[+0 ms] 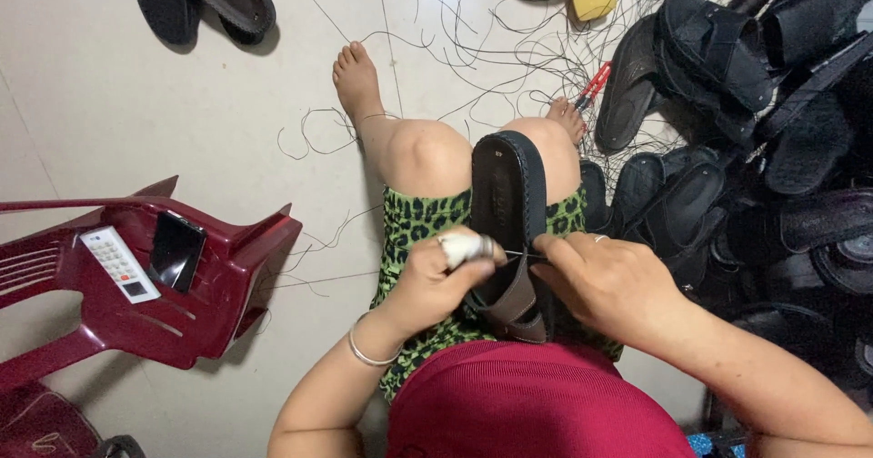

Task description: The person sits on the floor and sews a brown slip-on shoe using a needle and thread. They repeatedly push the needle through the shoe's sole and pull the thread tight to secure the stitching.

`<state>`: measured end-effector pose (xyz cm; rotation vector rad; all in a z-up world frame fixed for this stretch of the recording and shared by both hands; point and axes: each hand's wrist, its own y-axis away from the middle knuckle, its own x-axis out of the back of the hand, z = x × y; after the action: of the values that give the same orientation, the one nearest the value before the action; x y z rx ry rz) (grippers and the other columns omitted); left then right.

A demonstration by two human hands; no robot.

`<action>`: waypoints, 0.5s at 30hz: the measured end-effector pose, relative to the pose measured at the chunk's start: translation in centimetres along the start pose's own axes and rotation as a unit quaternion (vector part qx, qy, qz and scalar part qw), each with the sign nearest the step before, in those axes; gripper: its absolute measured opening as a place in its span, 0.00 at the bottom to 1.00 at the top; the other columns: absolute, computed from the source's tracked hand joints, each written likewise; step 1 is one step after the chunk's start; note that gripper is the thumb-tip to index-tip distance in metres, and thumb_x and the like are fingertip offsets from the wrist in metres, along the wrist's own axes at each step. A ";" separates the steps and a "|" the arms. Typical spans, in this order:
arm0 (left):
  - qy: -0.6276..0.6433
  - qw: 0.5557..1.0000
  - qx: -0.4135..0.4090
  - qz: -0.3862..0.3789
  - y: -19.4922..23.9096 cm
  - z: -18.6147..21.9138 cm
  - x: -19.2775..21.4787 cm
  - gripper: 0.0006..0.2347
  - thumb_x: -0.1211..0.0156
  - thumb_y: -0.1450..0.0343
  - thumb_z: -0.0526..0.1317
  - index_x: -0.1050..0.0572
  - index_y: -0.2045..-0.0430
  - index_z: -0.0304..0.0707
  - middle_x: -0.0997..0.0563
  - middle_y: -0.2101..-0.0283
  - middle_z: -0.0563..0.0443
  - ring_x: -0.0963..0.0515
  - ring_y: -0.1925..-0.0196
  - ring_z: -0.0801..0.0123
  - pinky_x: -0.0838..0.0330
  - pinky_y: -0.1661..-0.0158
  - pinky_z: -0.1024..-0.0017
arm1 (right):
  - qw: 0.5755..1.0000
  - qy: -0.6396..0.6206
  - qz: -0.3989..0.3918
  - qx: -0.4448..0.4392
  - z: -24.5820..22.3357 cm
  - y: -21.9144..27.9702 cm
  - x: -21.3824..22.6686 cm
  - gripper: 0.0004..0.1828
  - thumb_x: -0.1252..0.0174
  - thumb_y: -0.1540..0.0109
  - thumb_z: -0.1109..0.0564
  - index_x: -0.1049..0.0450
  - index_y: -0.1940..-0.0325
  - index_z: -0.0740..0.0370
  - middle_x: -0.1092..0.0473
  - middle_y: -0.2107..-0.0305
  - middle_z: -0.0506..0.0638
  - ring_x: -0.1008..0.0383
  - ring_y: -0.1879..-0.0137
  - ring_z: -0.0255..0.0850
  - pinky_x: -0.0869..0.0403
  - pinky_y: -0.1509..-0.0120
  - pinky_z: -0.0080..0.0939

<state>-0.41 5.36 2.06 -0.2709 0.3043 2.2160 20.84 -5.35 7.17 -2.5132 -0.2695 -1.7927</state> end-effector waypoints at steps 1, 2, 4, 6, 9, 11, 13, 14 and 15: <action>-0.196 0.978 -0.048 0.061 -0.7 0.1 -0.2 0.06 0.36 0.30 0.31 0.19 0.65 0.23 0.17 0.71 0.36 0.16 0.70 0.50 0.24 0.70 0.64 | 1.000 0.014 0.013 0.002 -0.2 0.0 -0.1 0.11 0.39 0.37 0.52 0.26 0.52 0.57 0.33 0.81 0.47 0.25 0.78 0.43 0.27 0.75 0.38; -0.197 0.977 -0.049 0.061 -0.3 -0.4 -0.8 0.06 0.36 0.30 0.31 0.19 0.65 0.23 0.17 0.71 0.36 0.16 0.70 0.50 0.24 0.70 0.64 | 1.000 0.014 0.014 0.002 0.1 0.4 0.5 0.11 0.39 0.37 0.52 0.26 0.52 0.57 0.33 0.81 0.47 0.25 0.78 0.43 0.27 0.75 0.38; -0.158 0.984 0.055 -0.060 0.4 -1.2 -1.8 0.13 0.43 0.27 0.29 0.28 0.50 0.20 0.22 0.76 0.40 0.25 0.80 0.62 0.25 0.75 0.68 | 0.995 -0.034 -0.088 -0.042 0.4 1.0 1.7 0.16 0.44 0.36 0.55 0.26 0.44 0.50 0.25 0.77 0.49 0.20 0.76 0.43 0.23 0.74 0.40; -0.225 0.974 0.006 -0.027 0.0 -0.2 -1.4 0.11 0.45 0.27 0.29 0.27 0.52 0.19 0.20 0.75 0.38 0.23 0.81 0.60 0.26 0.78 0.68 | 0.984 -0.010 -0.137 -0.109 1.2 0.7 6.3 0.22 0.43 0.39 0.55 0.29 0.40 0.49 0.23 0.73 0.55 0.18 0.71 0.51 0.22 0.69 0.51; -0.288 0.955 -0.047 0.051 -0.8 0.9 0.1 0.09 0.48 0.26 0.28 0.26 0.55 0.19 0.19 0.74 0.37 0.22 0.81 0.61 0.24 0.78 0.69 | 0.960 -0.003 -0.210 -0.187 3.1 2.8 7.3 0.19 0.43 0.41 0.52 0.27 0.46 0.45 0.20 0.69 0.55 0.16 0.64 0.54 0.20 0.63 0.55; -0.291 0.951 -0.055 0.088 -1.5 0.6 1.8 0.10 0.50 0.26 0.29 0.26 0.54 0.19 0.20 0.72 0.38 0.23 0.80 0.65 0.22 0.76 0.70 | 0.952 -0.023 -0.229 -0.201 3.8 4.1 5.4 0.10 0.43 0.41 0.48 0.22 0.56 0.43 0.19 0.70 0.48 0.15 0.62 0.49 0.20 0.61 0.49; -0.481 0.831 -0.191 0.203 -1.5 -0.7 3.5 0.08 0.44 0.26 0.28 0.24 0.56 0.19 0.26 0.61 0.38 0.21 0.58 0.51 0.23 0.57 0.61 | 0.943 -0.259 -0.103 -0.184 3.4 4.8 2.5 0.09 0.36 0.42 0.44 0.22 0.68 0.49 0.20 0.72 0.46 0.16 0.65 0.48 0.20 0.64 0.46; -0.482 0.831 -0.193 0.202 -1.7 0.6 2.6 0.08 0.44 0.26 0.28 0.24 0.56 0.19 0.26 0.61 0.38 0.21 0.58 0.51 0.23 0.57 0.61 | 0.943 -0.259 -0.101 -0.184 3.3 4.4 1.4 0.09 0.36 0.42 0.44 0.22 0.68 0.49 0.20 0.72 0.46 0.16 0.65 0.48 0.20 0.64 0.46; -0.424 0.862 -0.198 0.194 -1.9 1.9 1.8 0.09 0.44 0.27 0.28 0.26 0.54 0.20 0.26 0.58 0.38 0.22 0.56 0.53 0.23 0.53 0.61 | 0.947 -0.268 -0.041 -0.171 3.2 3.9 0.3 0.12 0.32 0.43 0.45 0.24 0.70 0.51 0.20 0.69 0.47 0.17 0.64 0.46 0.21 0.63 0.44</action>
<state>-0.15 8.37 3.09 0.6106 -0.6386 2.5307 24.53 -8.74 6.63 -3.2519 -0.0782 -1.2189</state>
